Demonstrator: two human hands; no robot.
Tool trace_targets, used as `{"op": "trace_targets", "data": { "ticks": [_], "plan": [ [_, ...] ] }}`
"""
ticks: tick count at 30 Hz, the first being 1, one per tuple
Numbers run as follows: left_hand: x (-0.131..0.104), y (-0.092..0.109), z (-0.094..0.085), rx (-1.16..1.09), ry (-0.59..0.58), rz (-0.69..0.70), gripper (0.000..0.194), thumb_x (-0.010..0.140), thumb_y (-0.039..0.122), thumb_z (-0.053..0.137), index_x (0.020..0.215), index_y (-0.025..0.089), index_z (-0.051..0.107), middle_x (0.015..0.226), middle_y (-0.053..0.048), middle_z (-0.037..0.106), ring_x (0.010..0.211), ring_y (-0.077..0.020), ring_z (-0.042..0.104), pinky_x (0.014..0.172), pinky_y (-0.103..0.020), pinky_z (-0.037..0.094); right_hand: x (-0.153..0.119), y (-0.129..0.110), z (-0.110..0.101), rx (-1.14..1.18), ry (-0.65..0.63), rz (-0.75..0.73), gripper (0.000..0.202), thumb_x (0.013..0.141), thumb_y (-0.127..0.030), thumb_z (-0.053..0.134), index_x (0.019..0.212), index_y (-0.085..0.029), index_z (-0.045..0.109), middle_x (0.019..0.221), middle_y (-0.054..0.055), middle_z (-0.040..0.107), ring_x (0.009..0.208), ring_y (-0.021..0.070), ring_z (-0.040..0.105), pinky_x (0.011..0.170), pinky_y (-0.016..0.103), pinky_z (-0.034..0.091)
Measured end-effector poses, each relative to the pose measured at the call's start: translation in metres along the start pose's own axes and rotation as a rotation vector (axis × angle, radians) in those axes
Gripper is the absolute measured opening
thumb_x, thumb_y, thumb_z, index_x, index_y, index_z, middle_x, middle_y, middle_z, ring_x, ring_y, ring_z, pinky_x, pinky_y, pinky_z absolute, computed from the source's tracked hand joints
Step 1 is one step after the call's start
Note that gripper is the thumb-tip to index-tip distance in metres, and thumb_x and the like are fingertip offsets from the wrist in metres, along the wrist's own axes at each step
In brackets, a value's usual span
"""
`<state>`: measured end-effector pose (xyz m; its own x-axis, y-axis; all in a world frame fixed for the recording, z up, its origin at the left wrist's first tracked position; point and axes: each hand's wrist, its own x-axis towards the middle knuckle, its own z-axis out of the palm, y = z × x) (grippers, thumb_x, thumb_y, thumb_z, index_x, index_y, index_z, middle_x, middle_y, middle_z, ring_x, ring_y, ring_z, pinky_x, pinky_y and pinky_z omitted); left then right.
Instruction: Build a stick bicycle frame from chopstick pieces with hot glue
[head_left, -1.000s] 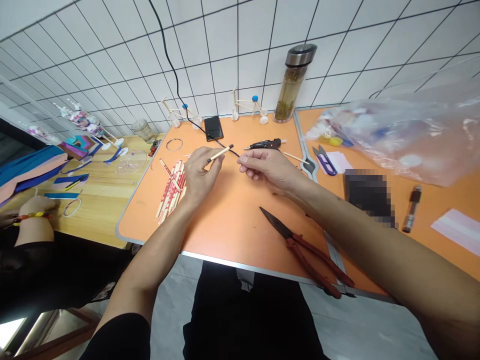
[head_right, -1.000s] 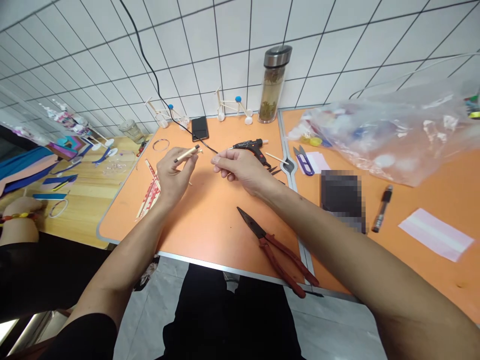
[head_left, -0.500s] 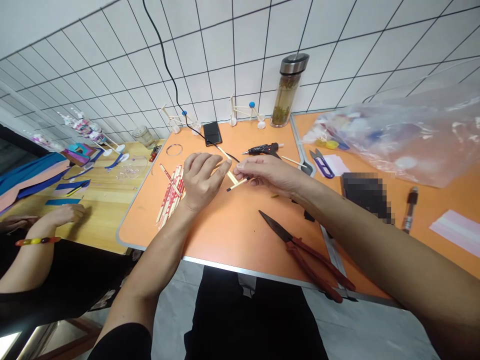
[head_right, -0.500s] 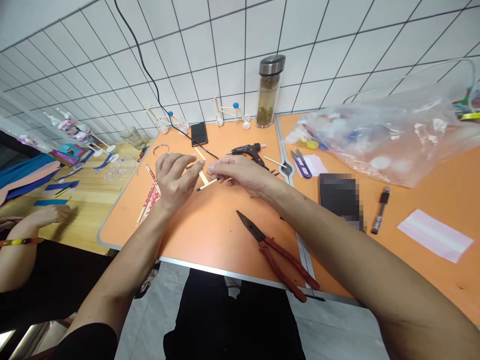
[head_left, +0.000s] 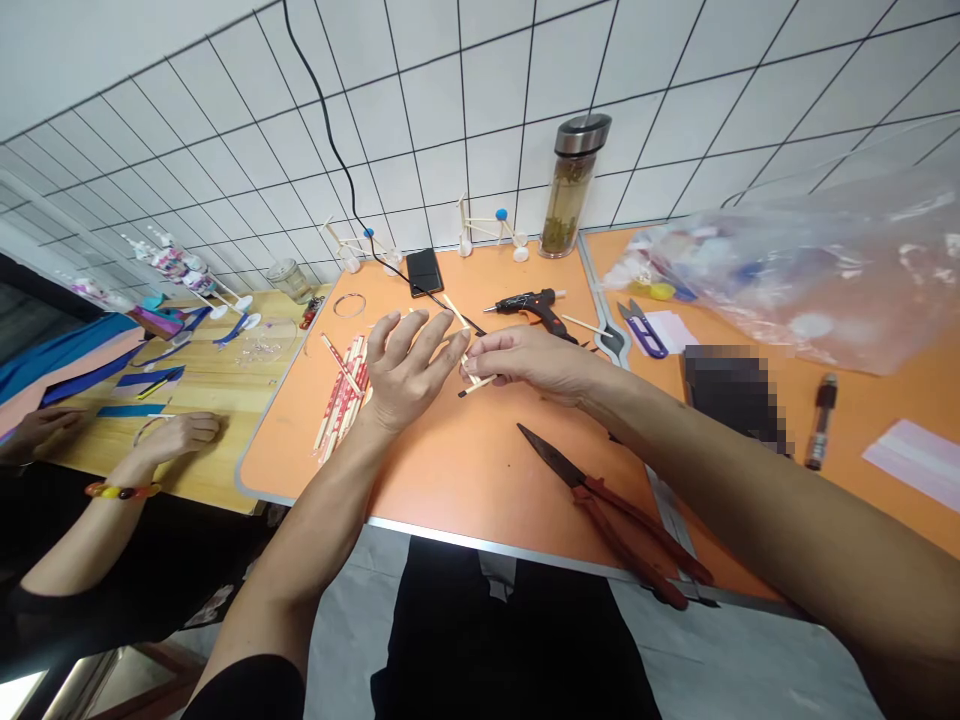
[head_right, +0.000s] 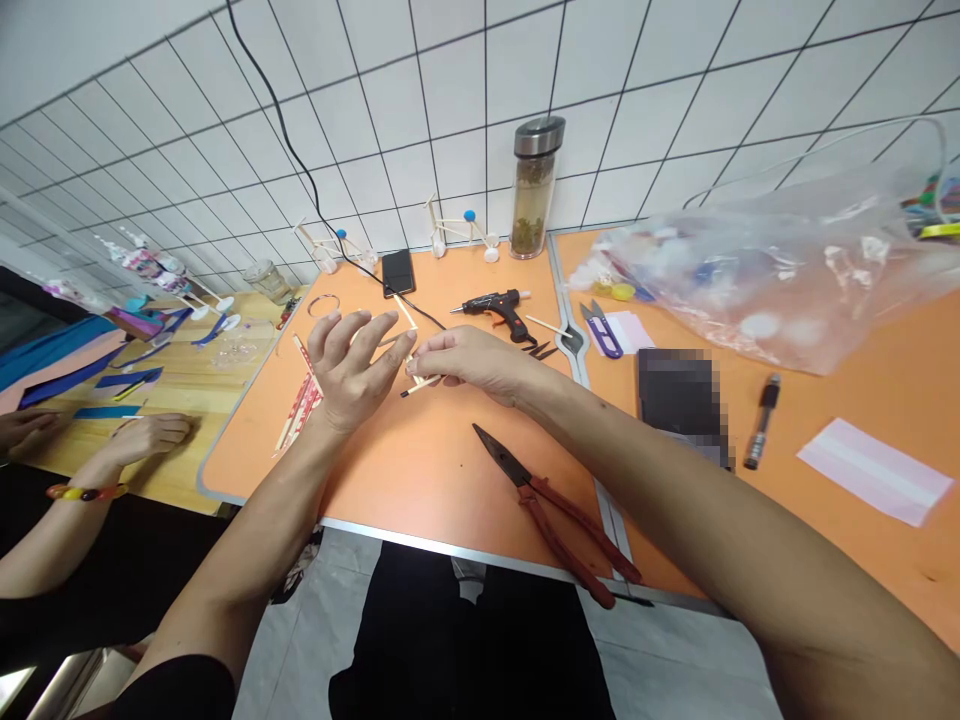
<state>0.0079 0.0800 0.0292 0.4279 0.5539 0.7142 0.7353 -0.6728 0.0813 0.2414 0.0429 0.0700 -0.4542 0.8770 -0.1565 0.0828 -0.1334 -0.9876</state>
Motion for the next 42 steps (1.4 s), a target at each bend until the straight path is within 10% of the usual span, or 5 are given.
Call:
{"op": "trace_targets", "data": {
  "ticks": [11,17,24,28,42],
  "plan": [
    [-0.005,0.005,0.004,0.042,0.242,0.100,0.034,0.099,0.026,0.072,0.128,0.038,0.084,0.148,-0.004,0.080,0.139,-0.0287,0.069,0.134,-0.053,0.034,0.007,0.011,-0.001,-0.068,0.111,-0.125,0.027,0.081,-0.048,0.083,0.086,-0.021,0.079,0.089,0.001,0.071,0.087,0.0183,0.057,0.081,0.035,0.037],
    [0.001,0.019,-0.006,-0.341,0.436,-0.169,0.033,0.096,0.031,0.073,0.128,0.026,0.077,0.133,-0.012,0.074,0.131,-0.0310,0.068,0.117,-0.049,0.052,0.011,0.015,0.002,-0.136,0.266,-0.259,0.030,0.081,-0.048,0.080,0.077,-0.021,0.070,0.077,-0.002,0.062,0.076,0.0151,0.051,0.073,0.033,0.036],
    [0.002,0.029,0.009,-1.027,0.229,-0.661,0.041,0.091,0.052,0.091,0.121,0.026,0.082,0.124,-0.008,0.081,0.114,-0.0230,0.075,0.104,-0.036,0.059,0.018,0.026,0.007,-0.134,0.280,-0.393,0.030,0.087,-0.050,0.077,0.080,-0.022,0.071,0.078,-0.001,0.063,0.077,0.0167,0.054,0.073,0.033,0.040],
    [0.003,0.038,0.014,-1.175,0.076,-0.703,0.046,0.082,0.059,0.099,0.111,0.025,0.090,0.110,-0.007,0.084,0.104,-0.0230,0.078,0.096,-0.035,0.062,0.020,0.029,0.012,-0.095,0.241,-0.404,0.032,0.087,-0.053,0.080,0.083,-0.021,0.075,0.083,0.001,0.069,0.081,0.0186,0.059,0.078,0.034,0.046],
    [0.000,0.041,0.016,-1.199,0.164,-0.761,0.036,0.080,0.056,0.101,0.094,0.024,0.093,0.101,-0.005,0.086,0.098,-0.0205,0.077,0.095,-0.034,0.060,0.023,0.035,0.018,-0.175,0.226,-0.434,0.028,0.090,-0.047,0.071,0.079,-0.021,0.071,0.076,-0.001,0.062,0.076,0.0164,0.054,0.071,0.032,0.042]
  ]
}}
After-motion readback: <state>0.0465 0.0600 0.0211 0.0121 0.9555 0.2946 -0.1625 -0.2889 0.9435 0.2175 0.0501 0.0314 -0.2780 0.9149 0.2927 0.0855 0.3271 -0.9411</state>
